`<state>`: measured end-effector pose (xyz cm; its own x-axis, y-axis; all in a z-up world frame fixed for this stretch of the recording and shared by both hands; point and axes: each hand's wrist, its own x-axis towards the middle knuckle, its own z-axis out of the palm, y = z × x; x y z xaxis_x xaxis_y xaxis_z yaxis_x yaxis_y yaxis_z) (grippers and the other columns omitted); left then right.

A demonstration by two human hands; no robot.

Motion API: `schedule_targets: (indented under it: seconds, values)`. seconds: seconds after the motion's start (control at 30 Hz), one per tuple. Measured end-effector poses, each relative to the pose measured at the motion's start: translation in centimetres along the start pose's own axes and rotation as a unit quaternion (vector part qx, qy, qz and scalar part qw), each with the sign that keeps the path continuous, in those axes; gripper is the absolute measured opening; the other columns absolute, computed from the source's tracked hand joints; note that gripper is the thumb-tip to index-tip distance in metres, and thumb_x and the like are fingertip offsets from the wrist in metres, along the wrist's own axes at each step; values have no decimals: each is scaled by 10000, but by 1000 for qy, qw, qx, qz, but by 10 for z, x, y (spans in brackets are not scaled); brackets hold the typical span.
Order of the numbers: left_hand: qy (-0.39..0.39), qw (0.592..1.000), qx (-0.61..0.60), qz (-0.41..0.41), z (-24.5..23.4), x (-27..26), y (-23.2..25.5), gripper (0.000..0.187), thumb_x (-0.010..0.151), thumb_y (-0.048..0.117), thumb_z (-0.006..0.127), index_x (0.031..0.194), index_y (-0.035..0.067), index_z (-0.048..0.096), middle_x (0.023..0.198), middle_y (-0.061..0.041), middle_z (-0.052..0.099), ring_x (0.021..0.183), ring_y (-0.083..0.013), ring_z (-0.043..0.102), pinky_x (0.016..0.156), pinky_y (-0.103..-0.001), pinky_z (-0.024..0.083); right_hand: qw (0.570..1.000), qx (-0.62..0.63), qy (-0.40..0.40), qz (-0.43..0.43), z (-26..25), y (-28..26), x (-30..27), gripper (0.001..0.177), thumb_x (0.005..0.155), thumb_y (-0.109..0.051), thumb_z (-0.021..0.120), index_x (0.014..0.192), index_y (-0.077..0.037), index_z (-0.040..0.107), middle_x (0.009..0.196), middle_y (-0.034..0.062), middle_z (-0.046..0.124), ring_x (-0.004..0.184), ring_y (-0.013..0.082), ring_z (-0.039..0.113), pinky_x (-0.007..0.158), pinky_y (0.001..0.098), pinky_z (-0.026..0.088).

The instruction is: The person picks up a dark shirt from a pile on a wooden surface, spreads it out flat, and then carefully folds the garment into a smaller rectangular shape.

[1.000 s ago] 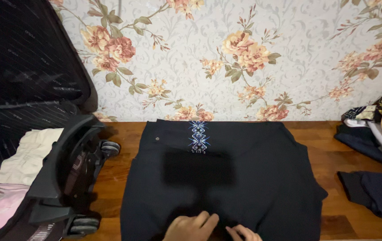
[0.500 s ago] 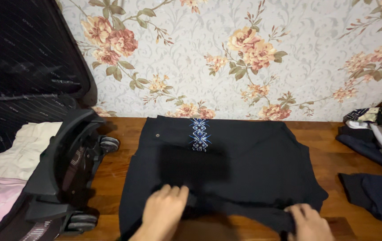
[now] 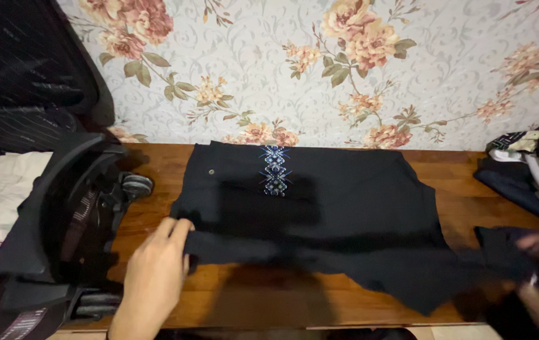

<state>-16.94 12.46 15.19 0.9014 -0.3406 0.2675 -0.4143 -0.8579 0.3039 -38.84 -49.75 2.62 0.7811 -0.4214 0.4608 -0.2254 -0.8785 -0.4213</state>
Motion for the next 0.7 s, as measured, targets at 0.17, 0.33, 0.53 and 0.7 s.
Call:
schedule_targets:
  seconds: [0.17,0.33,0.53,0.7]
  values:
    - [59,998,21,-6,20,27,-17,347,758,19,715,1080,104,619,1003,-127,657,936,-379,697,795,-481,560,994,-96,-39,29,2,-62,94,507,718,13,740,1212,-57,649,1126,178,720,1095,354,691,972,458,529]
    - [68,994,-24,-83,64,42,-49,210,889,148,683,1096,123,667,923,-172,715,848,-439,691,719,-529,544,970,-180,-143,85,60,-61,142,520,827,-220,759,1325,-95,678,1193,207,753,1121,415,702,946,486,550]
    - [109,975,-81,-178,101,53,-72,217,989,290,635,1112,118,680,883,-218,719,870,-465,685,733,-552,543,966,-150,-165,132,62,-16,168,611,775,-293,830,1321,-83,652,1138,186,768,1070,394,729,924,487,564]
    - [44,979,13,-198,114,56,-80,226,991,317,616,1126,150,687,927,-202,738,883,-456,705,759,-557,558,949,-264,-104,138,42,-18,161,546,819,-215,806,1337,-108,671,1089,230,768,1053,427,724,920,511,557]
